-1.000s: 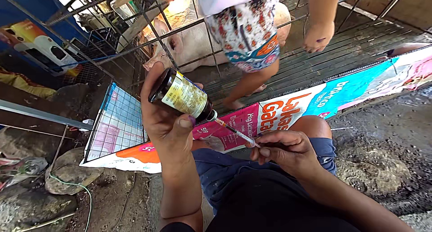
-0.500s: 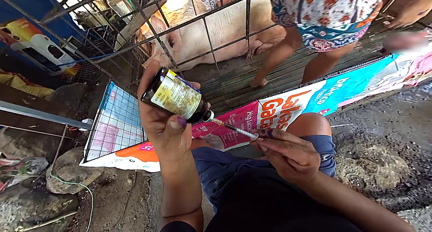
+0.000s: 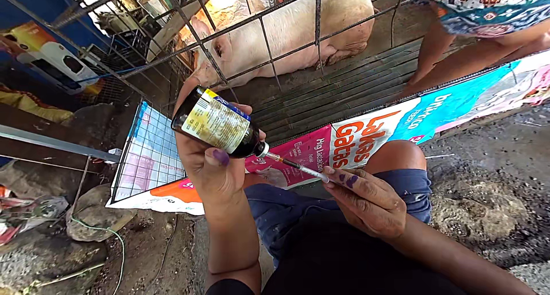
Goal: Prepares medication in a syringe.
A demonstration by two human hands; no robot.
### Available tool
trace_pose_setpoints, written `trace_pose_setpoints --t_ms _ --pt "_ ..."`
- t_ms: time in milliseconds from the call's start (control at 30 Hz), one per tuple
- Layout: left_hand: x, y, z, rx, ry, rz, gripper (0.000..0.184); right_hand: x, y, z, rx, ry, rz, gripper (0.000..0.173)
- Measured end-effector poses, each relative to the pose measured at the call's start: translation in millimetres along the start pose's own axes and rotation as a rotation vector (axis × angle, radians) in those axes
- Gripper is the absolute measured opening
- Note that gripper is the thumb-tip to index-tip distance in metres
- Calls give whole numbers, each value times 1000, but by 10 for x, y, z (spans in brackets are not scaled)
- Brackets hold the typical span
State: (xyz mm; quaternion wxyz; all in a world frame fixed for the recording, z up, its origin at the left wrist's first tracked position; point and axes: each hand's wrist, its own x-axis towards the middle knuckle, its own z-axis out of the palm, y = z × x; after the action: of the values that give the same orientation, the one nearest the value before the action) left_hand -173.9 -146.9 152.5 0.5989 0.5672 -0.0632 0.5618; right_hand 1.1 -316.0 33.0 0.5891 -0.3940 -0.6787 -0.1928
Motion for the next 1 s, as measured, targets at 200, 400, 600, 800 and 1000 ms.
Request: trace_pose_setpoints --t_ms 200,400,600,800,1000 --pt "18 15 28 2 -8 -7 81 9 -1 -5 87 -8 71 18" --pt "39 13 34 17 3 -16 81 37 -11 0 353 -4 226 17" --pt "48 5 14 48 0 -27 82 61 -24 -6 461 -45 257 19" --pt "52 31 49 27 -5 -31 82 58 -34 -16 439 -55 246 17" --pt "53 43 43 49 -31 -41 81 71 -40 -9 453 -79 237 17"
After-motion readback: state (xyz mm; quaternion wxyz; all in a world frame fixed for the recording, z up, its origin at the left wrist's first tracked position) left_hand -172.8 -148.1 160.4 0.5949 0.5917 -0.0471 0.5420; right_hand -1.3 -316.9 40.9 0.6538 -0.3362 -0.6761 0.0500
